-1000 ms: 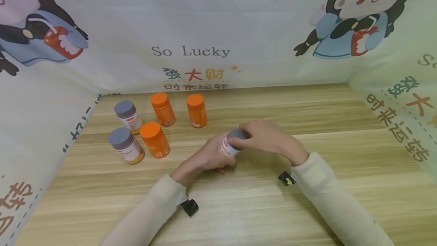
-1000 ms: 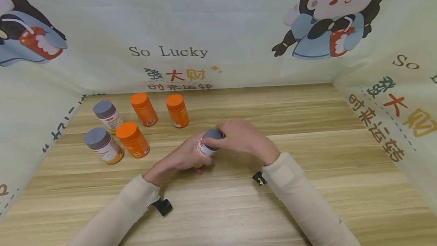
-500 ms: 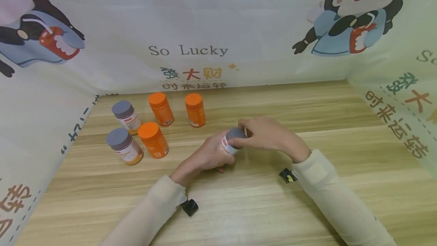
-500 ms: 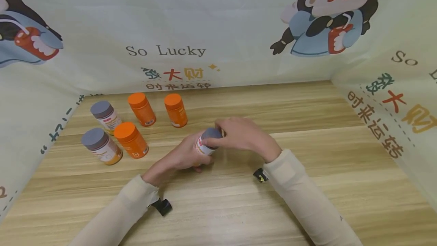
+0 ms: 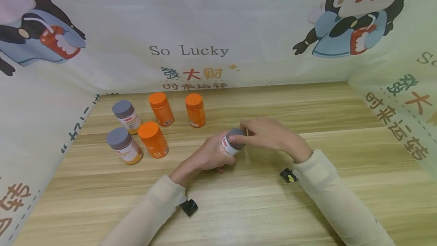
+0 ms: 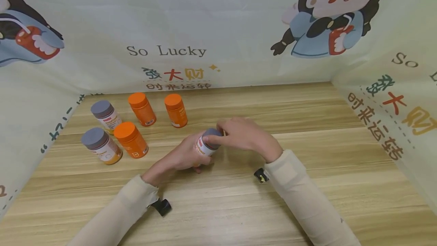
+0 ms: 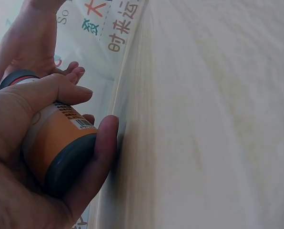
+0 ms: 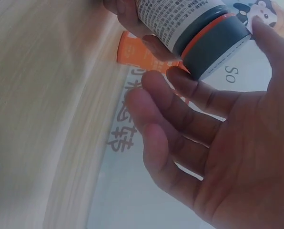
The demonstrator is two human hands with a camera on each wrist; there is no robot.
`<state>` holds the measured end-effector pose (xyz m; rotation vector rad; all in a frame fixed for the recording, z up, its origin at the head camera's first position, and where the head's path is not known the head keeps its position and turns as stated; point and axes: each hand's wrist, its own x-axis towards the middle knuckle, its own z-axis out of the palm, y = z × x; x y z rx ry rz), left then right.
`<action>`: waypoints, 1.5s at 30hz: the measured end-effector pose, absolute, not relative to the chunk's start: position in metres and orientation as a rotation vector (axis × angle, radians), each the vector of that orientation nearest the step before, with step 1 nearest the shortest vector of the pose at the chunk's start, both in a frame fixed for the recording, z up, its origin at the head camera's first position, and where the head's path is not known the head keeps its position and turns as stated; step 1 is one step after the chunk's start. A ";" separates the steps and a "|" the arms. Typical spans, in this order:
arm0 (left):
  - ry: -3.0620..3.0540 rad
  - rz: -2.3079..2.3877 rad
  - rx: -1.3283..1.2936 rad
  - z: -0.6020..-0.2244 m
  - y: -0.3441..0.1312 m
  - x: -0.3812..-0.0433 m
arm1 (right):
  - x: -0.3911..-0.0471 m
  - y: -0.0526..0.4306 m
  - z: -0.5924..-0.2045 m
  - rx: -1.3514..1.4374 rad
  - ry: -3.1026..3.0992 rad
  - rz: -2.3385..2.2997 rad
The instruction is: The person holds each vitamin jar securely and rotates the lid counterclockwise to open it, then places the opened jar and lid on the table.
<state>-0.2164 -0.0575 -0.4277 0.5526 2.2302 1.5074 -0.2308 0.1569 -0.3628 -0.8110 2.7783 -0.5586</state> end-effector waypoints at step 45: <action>2.255 1.474 0.558 -0.427 -0.056 -0.217 | -0.233 0.161 -0.363 -0.876 2.720 -0.543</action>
